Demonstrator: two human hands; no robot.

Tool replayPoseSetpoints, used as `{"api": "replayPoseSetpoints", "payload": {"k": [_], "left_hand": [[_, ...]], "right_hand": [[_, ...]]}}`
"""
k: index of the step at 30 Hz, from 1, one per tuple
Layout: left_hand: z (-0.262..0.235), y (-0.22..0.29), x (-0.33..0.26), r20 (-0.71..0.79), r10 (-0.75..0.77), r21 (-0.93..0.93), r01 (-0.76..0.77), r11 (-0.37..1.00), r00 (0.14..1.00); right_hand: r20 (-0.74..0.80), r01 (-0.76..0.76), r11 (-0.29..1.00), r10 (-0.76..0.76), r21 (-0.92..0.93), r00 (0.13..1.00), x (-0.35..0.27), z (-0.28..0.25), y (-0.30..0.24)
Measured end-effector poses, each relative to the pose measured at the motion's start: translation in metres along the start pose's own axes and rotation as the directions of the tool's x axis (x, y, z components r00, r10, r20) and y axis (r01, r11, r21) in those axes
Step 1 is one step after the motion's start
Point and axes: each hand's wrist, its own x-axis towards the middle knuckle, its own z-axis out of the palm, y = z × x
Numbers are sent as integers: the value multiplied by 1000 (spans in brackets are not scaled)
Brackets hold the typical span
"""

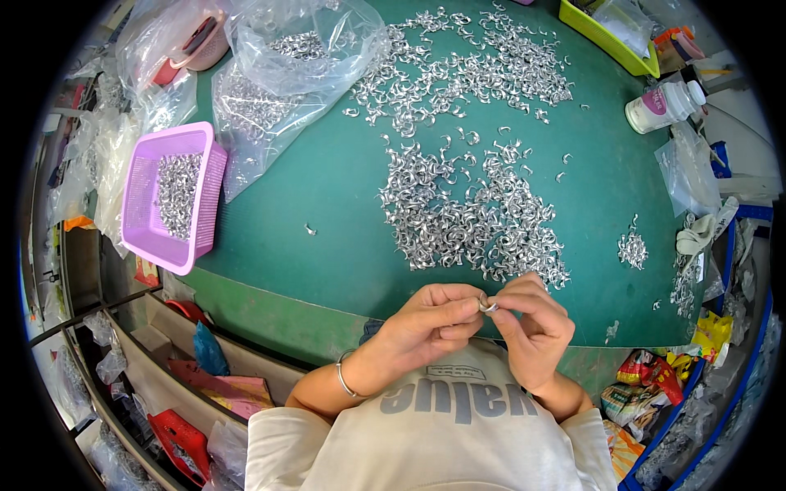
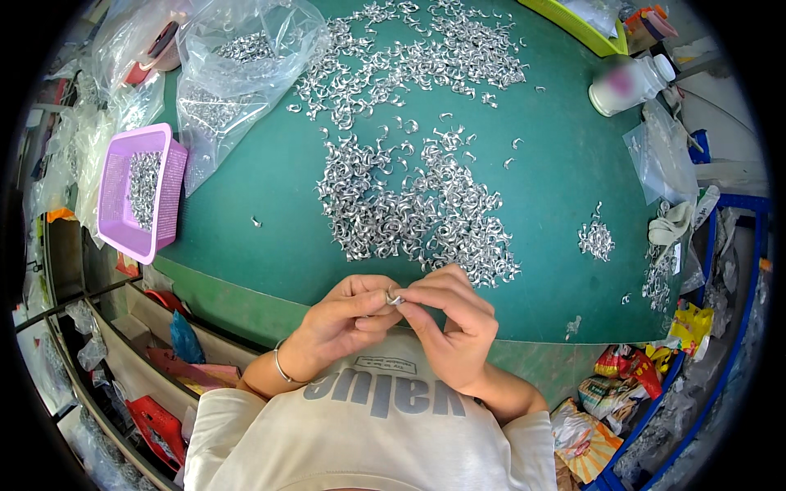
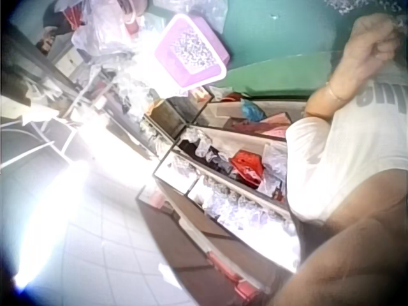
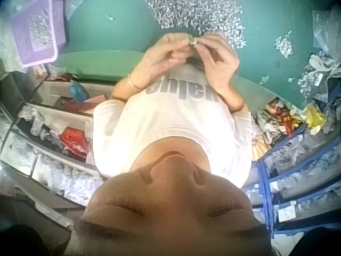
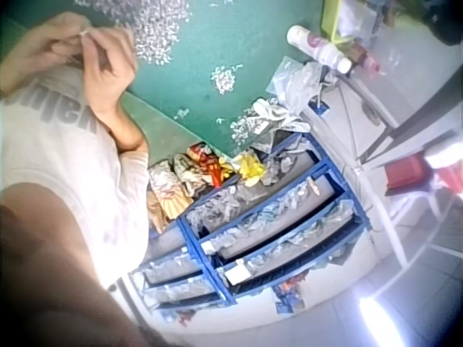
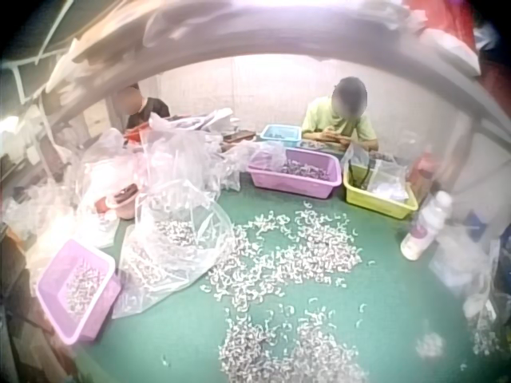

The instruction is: The person sorts small metal rings on a green table by hand, picking them up from a pile and placing selected ones into a small purple basket.

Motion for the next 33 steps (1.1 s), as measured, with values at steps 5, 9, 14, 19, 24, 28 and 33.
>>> {"api": "replayPoseSetpoints", "payload": {"k": [5, 9, 14, 19, 24, 28, 33], "left_hand": [[14, -1, -8, -142, 328, 456, -233, 859, 934], [18, -1, -10, -26, 537, 751, -338, 567, 843], [21, -1, -12, 134, 633, 867, -400, 298, 762], [25, -1, -12, 142, 652, 885, -390, 254, 745], [27, 0, -13, 87, 631, 887, -349, 304, 771], [21, 0, -8, 37, 559, 797, -362, 483, 828], [3, 8, -7, -126, 108, 133, -91, 987, 986]], "right_hand": [[91, -80, 985, 67, 151, 994, 1, -5, 0], [142, -181, 958, 151, 224, 978, -2, -5, -2], [253, -370, 816, 282, 444, 925, -3, -5, 0], [280, -404, 763, 297, 505, 913, -5, -5, 1], [256, -378, 788, 285, 486, 923, -4, -4, 2], [246, -346, 874, 272, 342, 930, -5, -4, 4], [201, -256, 967, 253, -13, 946, 8, -14, 17]]}}
